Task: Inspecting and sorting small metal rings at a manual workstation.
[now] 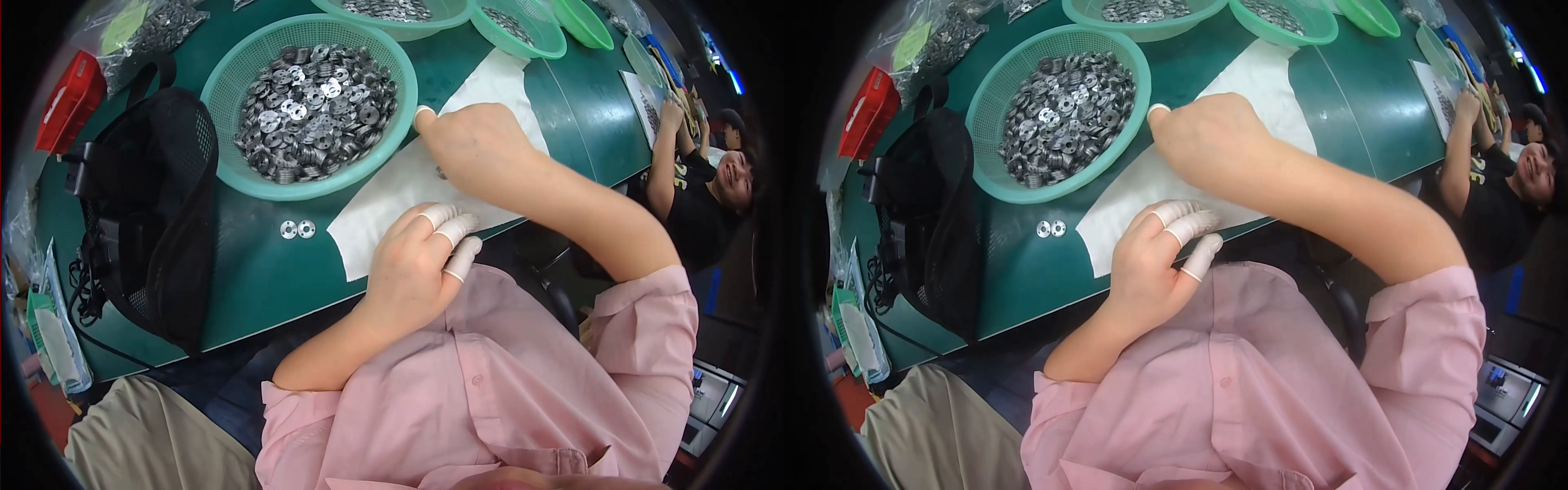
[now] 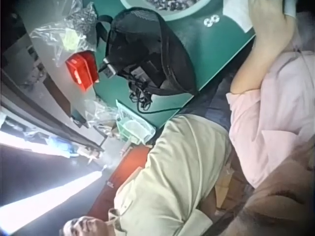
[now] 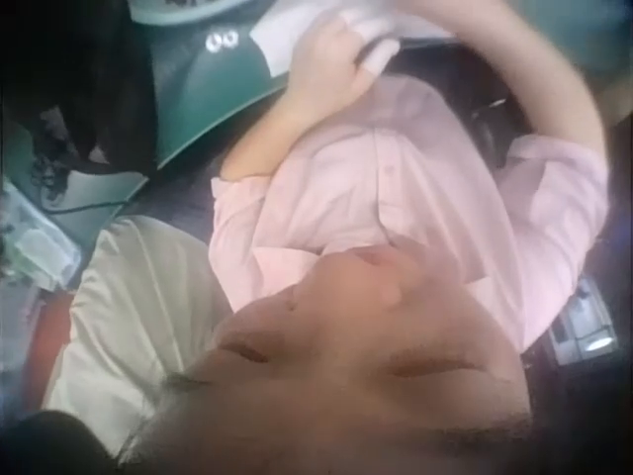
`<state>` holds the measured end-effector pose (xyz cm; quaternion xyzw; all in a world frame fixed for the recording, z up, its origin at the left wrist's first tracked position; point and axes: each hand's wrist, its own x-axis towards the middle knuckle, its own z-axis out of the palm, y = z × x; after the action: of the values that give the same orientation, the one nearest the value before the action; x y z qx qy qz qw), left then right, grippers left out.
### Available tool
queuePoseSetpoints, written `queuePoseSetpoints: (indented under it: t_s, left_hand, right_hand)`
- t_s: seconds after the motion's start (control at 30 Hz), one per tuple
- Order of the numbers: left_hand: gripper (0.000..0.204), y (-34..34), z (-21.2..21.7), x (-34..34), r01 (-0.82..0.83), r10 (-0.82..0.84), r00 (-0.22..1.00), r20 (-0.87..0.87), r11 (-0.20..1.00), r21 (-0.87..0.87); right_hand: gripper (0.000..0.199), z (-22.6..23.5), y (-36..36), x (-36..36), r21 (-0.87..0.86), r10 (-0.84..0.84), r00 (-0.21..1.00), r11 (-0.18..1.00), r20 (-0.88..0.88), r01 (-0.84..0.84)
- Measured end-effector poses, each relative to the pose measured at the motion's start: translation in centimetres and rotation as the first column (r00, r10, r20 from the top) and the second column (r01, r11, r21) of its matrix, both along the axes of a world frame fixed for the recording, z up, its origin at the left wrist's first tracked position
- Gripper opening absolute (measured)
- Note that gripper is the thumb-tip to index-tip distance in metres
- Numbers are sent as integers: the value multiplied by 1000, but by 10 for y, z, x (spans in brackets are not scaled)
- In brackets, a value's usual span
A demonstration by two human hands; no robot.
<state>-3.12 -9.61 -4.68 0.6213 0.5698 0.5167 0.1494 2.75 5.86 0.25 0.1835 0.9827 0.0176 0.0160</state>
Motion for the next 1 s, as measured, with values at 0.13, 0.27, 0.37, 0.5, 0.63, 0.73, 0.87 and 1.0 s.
queuePoseSetpoints:
  t_s: [0.13, 0.27, 0.37, 0.5, 0.63, 0.73, 0.87, 1.0]
  left_hand:
    - [17, -9, 3, 10, -13, 12, 999, -36, 1000, -3]
    - [15, -8, 15, 14, -20, 20, 998, -52, 1000, 1]
    - [15, -11, 16, 18, -40, 38, 996, -87, 999, -15]
    - [15, -12, 22, 23, -58, 56, 995, -83, 998, -25]
    - [16, -16, 28, 34, -44, 41, 995, -93, 998, -37]
    - [16, -11, 24, 35, -30, 27, 998, -64, 999, -45]
    - [14, 3, 16, 38, -69, 68, 997, -47, 997, -20]
    - [16, 11, 10, 38, -99, 100, 988, -119, 995, 7]
  right_hand:
    - [24, 3, -19, 13, -54, -95, 995, 994, 39, 97]
    - [24, 20, -17, 19, -109, -123, 992, 987, -27, 120]
    - [12, 13, -20, 26, -31, -104, 991, 994, -88, 101]
    - [11, 8, -6, 35, -117, -188, 977, 977, -103, 176]
    - [14, -10, 5, 73, -709, -517, 766, 696, -383, 116]
    - [15, 6, 14, 95, -808, -648, 658, 581, -385, 99]
    - [14, 39, 38, 120, -474, -486, 798, 830, -356, 295]
    - [23, 12, 43, 127, -49, -329, 939, 944, -99, 325]
